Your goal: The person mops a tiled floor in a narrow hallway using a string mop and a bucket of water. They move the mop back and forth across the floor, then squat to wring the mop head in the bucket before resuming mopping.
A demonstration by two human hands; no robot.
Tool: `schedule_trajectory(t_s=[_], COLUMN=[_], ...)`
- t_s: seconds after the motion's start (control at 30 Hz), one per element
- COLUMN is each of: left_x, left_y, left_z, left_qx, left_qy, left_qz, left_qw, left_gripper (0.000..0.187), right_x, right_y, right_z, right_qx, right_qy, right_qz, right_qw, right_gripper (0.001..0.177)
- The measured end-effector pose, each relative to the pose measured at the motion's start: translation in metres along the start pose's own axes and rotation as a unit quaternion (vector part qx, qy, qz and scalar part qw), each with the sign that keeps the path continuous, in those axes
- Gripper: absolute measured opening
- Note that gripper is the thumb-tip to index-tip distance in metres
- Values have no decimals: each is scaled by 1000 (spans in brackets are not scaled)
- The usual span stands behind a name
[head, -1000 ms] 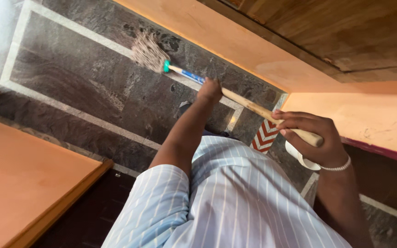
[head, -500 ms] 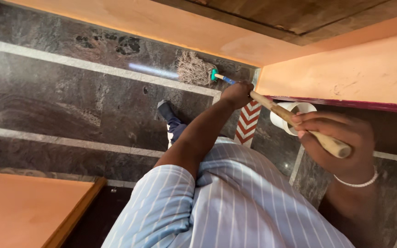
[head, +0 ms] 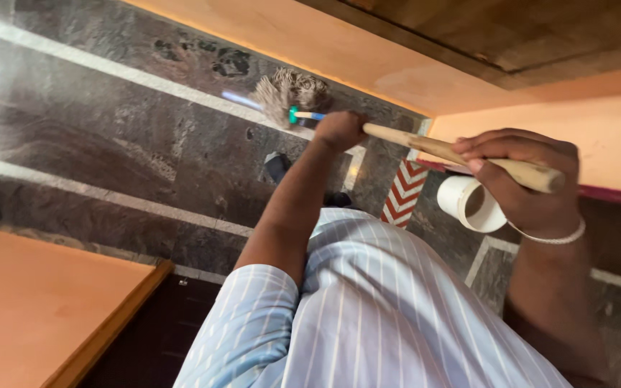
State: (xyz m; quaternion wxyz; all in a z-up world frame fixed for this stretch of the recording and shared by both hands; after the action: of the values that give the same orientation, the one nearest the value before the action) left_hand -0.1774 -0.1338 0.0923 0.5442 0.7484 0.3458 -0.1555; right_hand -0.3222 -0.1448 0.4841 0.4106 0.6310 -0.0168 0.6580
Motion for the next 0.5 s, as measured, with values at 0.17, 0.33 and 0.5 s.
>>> schedule_trajectory(t_s=[0.17,0.33,0.5], left_x=[131,231,280], left_y=[48,89,92], left_z=[-23,-78,-103], left_qx=[-71,-242,-233], left_qy=[157,293,308], left_qz=[-34,-147,-131], left_qw=[984,913,913], left_gripper=[24,35,61], right_x=[-30,-29,-28], right_y=[-84,-186,-251], right_z=[41,80,93], right_qx=[16,129,247], right_qy=[9,82,216], right_qz=[24,18,-18], right_qw=[1000,988,944], right_gripper=[7,18,44])
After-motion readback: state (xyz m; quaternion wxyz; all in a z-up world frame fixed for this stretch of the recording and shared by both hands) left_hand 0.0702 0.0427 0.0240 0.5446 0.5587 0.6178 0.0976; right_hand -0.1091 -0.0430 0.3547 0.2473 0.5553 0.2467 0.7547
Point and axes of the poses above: each hand's wrist, its own z-axis towards the middle knuckle, its own y-axis out of the back of the hand, x = y × z, the point moved 8 cm from there along z, towards the middle knuckle, and after that the axes turned 8 degrees about y, right-handed, at the moved point
